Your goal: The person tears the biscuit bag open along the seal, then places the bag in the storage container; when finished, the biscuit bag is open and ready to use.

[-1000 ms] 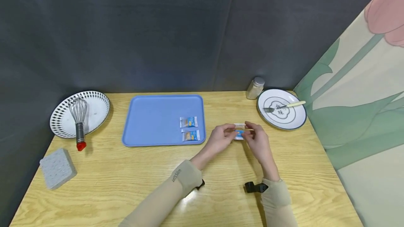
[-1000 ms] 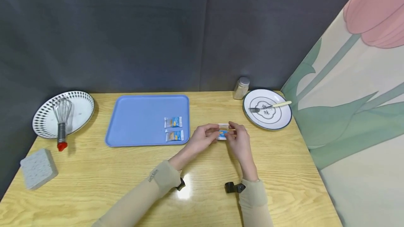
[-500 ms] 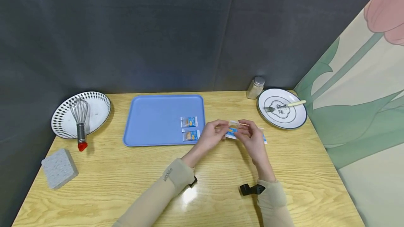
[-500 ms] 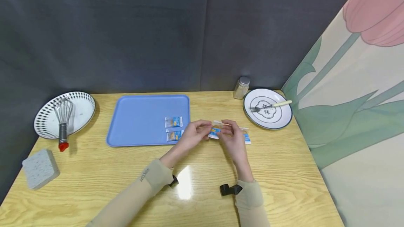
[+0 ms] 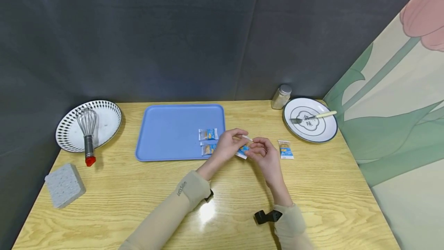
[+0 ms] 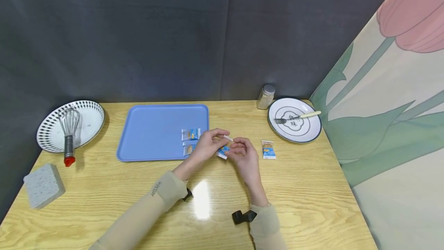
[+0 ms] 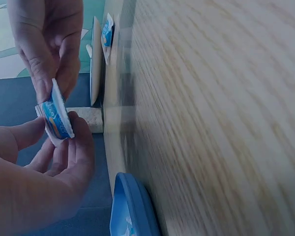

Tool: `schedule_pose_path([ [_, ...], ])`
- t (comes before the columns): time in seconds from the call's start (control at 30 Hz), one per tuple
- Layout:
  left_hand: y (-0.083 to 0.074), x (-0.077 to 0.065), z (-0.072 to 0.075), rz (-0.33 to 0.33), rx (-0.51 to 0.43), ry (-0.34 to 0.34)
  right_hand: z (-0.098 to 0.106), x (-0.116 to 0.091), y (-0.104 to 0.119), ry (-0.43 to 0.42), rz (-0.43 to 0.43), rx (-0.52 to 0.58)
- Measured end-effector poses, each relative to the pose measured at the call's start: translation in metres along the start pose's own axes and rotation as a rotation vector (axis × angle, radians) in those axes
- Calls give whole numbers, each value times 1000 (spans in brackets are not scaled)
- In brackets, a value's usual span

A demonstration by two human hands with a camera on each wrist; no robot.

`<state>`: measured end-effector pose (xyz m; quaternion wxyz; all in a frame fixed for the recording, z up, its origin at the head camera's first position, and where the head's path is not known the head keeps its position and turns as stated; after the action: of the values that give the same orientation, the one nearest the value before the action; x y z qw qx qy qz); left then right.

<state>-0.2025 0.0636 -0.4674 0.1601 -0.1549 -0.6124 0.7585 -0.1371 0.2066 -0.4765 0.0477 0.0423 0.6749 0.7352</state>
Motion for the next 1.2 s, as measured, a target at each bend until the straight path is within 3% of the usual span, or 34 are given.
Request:
schedule_pose_path([
  [0.27,1,-1,6,-8,-18,17,-7,-1,-9,-28,-23,35],
  [0.47,2,0,8,-17,-18,76,-9,-2,-10,-37,-29,30],
  [0.9,-4,5,14,-88,126,201,-9,1,-3,-104,9,50],
  [1.2,-10,6,21,-111,179,272,-14,4,-3,-104,26,36],
])
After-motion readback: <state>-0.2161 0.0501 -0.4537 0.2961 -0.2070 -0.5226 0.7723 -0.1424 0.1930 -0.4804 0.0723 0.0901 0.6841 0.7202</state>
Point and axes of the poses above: each hand's wrist, its own x-axis towards the middle knuckle, its own z-axis out of the back of the hand, y = z × x, the point moved 5 cm from there along x, towards the middle knuckle, and after that the axes turned 2 degrees about y, right-handed, at the moved point
